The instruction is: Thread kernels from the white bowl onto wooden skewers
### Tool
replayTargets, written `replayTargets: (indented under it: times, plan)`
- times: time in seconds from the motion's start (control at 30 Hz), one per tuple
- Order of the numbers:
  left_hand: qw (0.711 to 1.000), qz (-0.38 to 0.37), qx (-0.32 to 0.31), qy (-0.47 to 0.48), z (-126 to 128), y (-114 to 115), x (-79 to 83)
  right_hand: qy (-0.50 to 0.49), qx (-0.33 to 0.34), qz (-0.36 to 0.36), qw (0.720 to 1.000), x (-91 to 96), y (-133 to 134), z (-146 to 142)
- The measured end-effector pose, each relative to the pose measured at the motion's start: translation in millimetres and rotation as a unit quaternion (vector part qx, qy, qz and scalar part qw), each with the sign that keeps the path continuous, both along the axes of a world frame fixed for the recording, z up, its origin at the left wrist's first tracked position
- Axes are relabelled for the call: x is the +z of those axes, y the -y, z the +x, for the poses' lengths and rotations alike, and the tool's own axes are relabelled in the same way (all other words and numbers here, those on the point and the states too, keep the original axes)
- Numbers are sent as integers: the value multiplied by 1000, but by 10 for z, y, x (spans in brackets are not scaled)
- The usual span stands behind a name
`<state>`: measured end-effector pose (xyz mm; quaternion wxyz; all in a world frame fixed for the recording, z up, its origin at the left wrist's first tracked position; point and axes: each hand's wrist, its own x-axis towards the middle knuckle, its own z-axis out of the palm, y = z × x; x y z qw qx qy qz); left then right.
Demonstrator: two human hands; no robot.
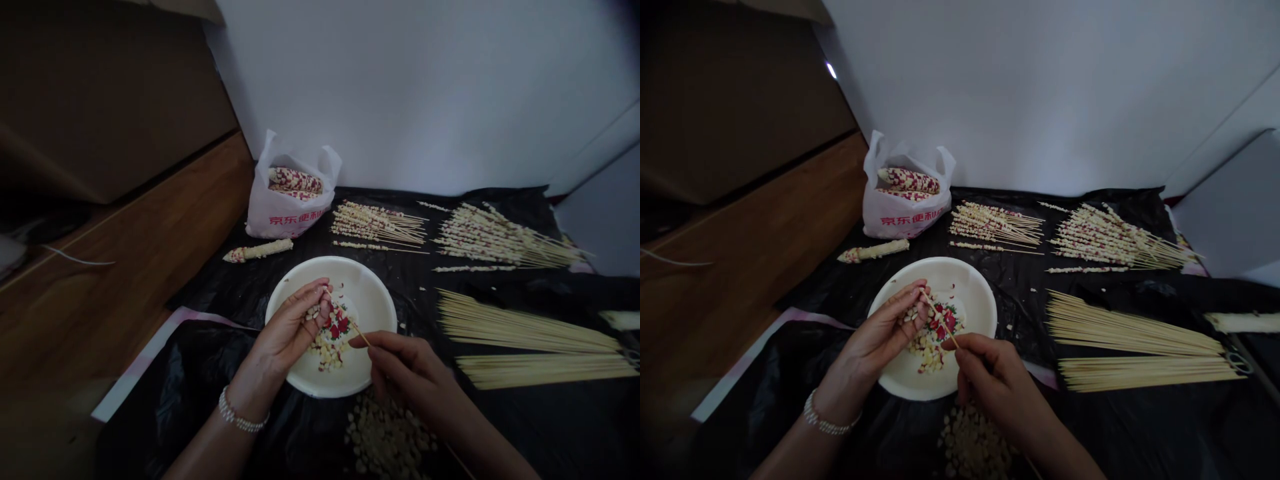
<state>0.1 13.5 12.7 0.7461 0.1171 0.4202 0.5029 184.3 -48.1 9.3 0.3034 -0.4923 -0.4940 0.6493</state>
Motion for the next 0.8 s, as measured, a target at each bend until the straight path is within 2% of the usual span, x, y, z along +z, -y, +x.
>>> replayTargets:
  times: [0.37, 0.6, 0.8]
  plan:
    - [1000, 5, 7, -21, -3, -3, -38, 2, 1, -12, 1000, 30, 15, -12]
    - [999, 21, -18, -30, -3, 12, -5, 14, 8, 6, 1000, 12, 11, -22]
    - [1000, -7, -27, 0, -29, -3, -15, 21, 14, 19, 999, 15, 15, -15]
